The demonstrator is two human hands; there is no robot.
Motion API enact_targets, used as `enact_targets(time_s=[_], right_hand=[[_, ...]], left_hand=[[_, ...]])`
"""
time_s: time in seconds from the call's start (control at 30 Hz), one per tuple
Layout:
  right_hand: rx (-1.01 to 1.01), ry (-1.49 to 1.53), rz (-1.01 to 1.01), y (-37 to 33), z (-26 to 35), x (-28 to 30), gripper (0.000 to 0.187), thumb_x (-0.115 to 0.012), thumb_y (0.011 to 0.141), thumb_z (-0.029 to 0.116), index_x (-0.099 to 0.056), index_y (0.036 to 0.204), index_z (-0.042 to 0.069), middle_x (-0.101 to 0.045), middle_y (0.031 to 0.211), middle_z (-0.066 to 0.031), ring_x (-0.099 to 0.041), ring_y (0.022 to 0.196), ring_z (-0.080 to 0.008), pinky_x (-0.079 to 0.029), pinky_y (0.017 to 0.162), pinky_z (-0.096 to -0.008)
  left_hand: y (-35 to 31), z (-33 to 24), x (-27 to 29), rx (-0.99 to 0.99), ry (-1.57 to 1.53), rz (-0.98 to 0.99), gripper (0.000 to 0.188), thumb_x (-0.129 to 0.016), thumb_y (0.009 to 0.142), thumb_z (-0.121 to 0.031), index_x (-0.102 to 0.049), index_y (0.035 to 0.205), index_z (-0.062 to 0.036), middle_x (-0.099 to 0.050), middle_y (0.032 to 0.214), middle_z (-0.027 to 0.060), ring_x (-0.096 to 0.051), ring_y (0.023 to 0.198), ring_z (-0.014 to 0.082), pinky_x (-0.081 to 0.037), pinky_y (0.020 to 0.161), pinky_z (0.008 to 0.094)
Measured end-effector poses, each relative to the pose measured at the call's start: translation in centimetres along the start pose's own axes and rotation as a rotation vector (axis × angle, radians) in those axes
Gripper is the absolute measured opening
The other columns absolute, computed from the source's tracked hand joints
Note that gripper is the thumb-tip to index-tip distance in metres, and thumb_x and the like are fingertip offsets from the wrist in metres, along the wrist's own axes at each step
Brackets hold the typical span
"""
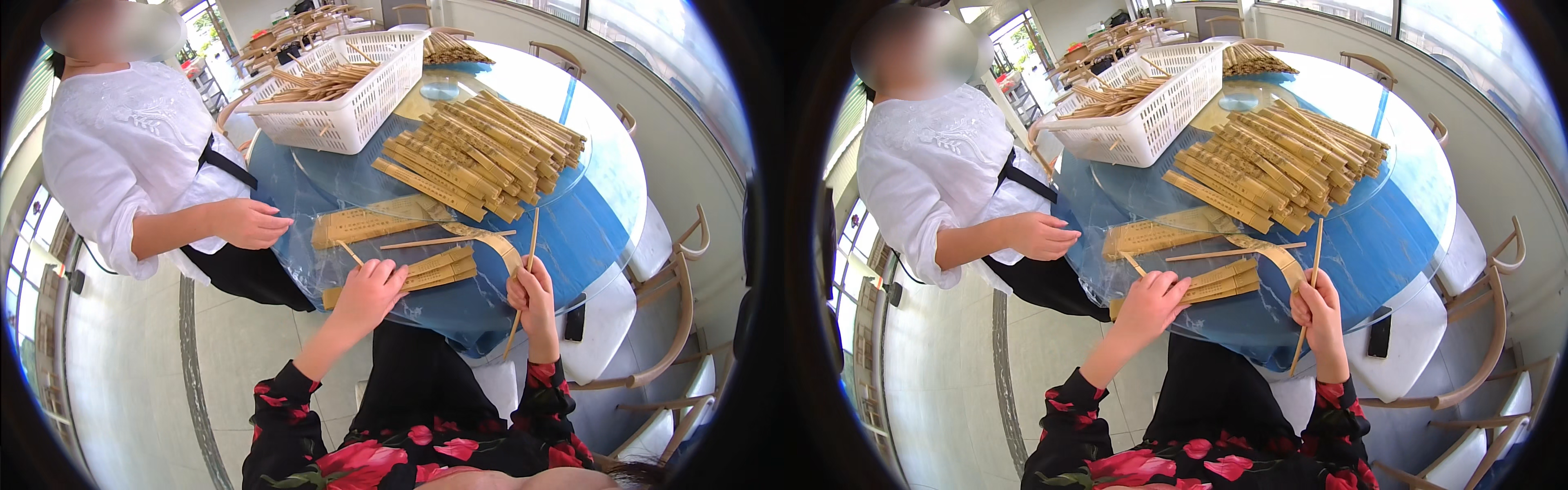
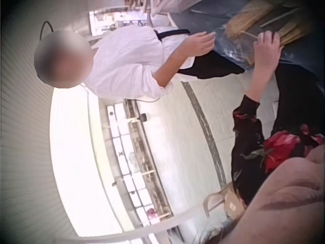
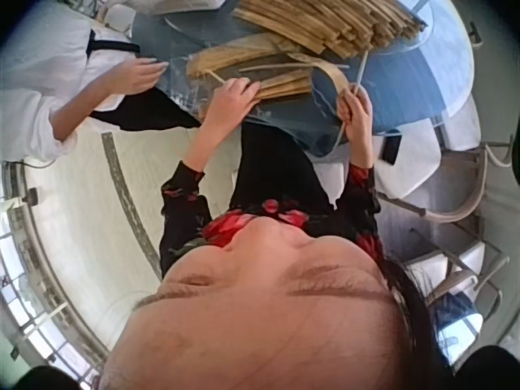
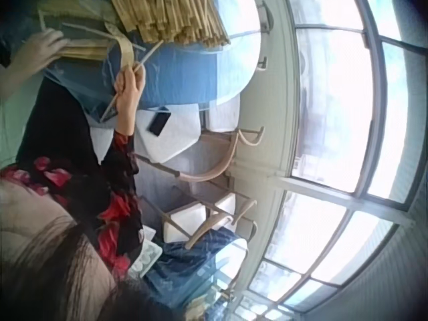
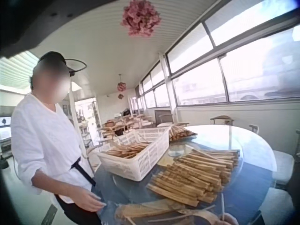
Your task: The person inserts wooden sticks into small paper sleeves at a round table. They repeatedly pick up sticks from a white basket, slide them into sleeves, and place the completed units on a growing stack. Another person is visible across the table performing similar actions.
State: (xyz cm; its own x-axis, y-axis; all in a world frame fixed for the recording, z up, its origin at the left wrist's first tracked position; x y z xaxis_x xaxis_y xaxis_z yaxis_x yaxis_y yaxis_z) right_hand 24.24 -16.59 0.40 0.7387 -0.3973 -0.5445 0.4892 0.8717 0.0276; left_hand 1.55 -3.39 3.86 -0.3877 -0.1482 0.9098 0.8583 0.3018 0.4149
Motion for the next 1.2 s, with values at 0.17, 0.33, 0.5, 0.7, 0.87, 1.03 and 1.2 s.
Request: enact_targets(time_s=[0.17,0.33,0.5,0.7,0.87,1.03,1.2], right_hand=[[-0.013,-0.022,-0.043,-0.2,-0.1,0.4,0.004,-0.051,0.104,0.009,-0.05,0.108,0.008,-0.043,0.068,0.003,-0.035,0.053,-0.0026,-0.024,0.045,-0.0189],[0.002,-0.05,-0.038,-0.2,-0.1,0.3,0.005,-0.051,0.104,0.008,-0.05,0.108,0.008,-0.044,0.068,0.003,-0.034,0.052,-0.0022,-0.024,0.045,-0.0188],[0.005,-0.082,-0.034,-0.3,-0.1,0.2,0.005,-0.051,0.104,0.009,-0.05,0.11,0.007,-0.044,0.069,0.0037,-0.035,0.052,-0.0013,-0.024,0.045,-0.0184],[0.017,-0.105,-0.026,-0.4,-0.3,0.2,0.005,-0.05,0.106,0.008,-0.05,0.11,0.007,-0.043,0.071,0.0042,-0.035,0.054,-0.0011,-0.025,0.046,-0.0178],[-0.004,-0.125,-0.025,-0.3,-0.3,-0.2,0.004,-0.051,0.106,0.008,-0.05,0.11,0.007,-0.043,0.072,0.0044,-0.036,0.055,-0.0009,-0.026,0.047,-0.0175],[-0.002,-0.146,-0.023,-0.4,-0.2,-0.6,0.005,-0.052,0.105,0.008,-0.051,0.109,0.007,-0.044,0.071,0.0047,-0.036,0.055,-0.0011,-0.026,0.047,-0.0179],[-0.01,-0.16,-0.032,-0.4,-0.2,-0.8,0.003,-0.053,0.104,0.009,-0.052,0.106,0.007,-0.044,0.071,0.0047,-0.037,0.056,-0.0012,-0.026,0.047,-0.0183]], left_hand=[[0.3,-1.1,0.7,0.145,0.051,0.019,0.073,-0.076,0.08,-0.05,-0.058,0.143,-0.0178,-0.06,0.128,0.0005,-0.05,0.128,0.0288,-0.042,0.096,0.0539],[-2.9,2.1,2.8,0.314,0.041,-0.017,0.074,-0.071,0.085,-0.052,-0.054,0.148,-0.0165,-0.06,0.14,0.0039,-0.043,0.141,0.0338,-0.036,0.109,0.0601],[-6.5,9.5,3.3,0.487,-0.072,-0.247,0.049,-0.068,0.094,-0.02,-0.058,0.139,-0.0052,-0.061,0.137,0.0121,-0.051,0.13,0.0373,-0.044,0.106,0.0469],[-6.8,13.2,3.0,0.626,-0.05,-0.376,0.017,-0.071,0.089,-0.005,-0.066,0.104,-0.0002,-0.067,0.102,0.0135,-0.064,0.095,0.0329,-0.05,0.085,0.044],[-8.6,14.2,2.0,0.738,-0.155,-0.397,0.008,-0.064,0.09,0.0,-0.068,0.096,-0.0019,-0.068,0.094,0.0127,-0.065,0.086,0.0327,-0.051,0.079,0.0423],[-8.8,14.3,2.1,0.679,-0.428,-0.282,0.022,-0.054,0.089,0.007,-0.073,0.091,-0.0035,-0.071,0.1,0.0126,-0.065,0.096,0.0319,-0.051,0.087,0.0404],[-8.1,9.4,5.3,0.573,-0.263,-0.344,0.022,-0.058,0.09,0.005,-0.072,0.104,-0.0045,-0.07,0.108,0.011,-0.063,0.105,0.0323,-0.049,0.094,0.0406]])
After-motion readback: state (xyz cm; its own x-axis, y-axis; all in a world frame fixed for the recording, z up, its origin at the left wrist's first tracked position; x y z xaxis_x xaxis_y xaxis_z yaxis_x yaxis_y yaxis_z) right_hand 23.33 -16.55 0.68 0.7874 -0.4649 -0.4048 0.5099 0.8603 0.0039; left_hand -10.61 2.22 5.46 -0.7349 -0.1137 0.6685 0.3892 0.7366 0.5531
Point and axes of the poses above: each hand's wrist, its own y-axis towards the middle knuckle, its own x-axis out of the back of the hand, z = x × y, the point moved 9 cm from there along y, towards the middle knuckle
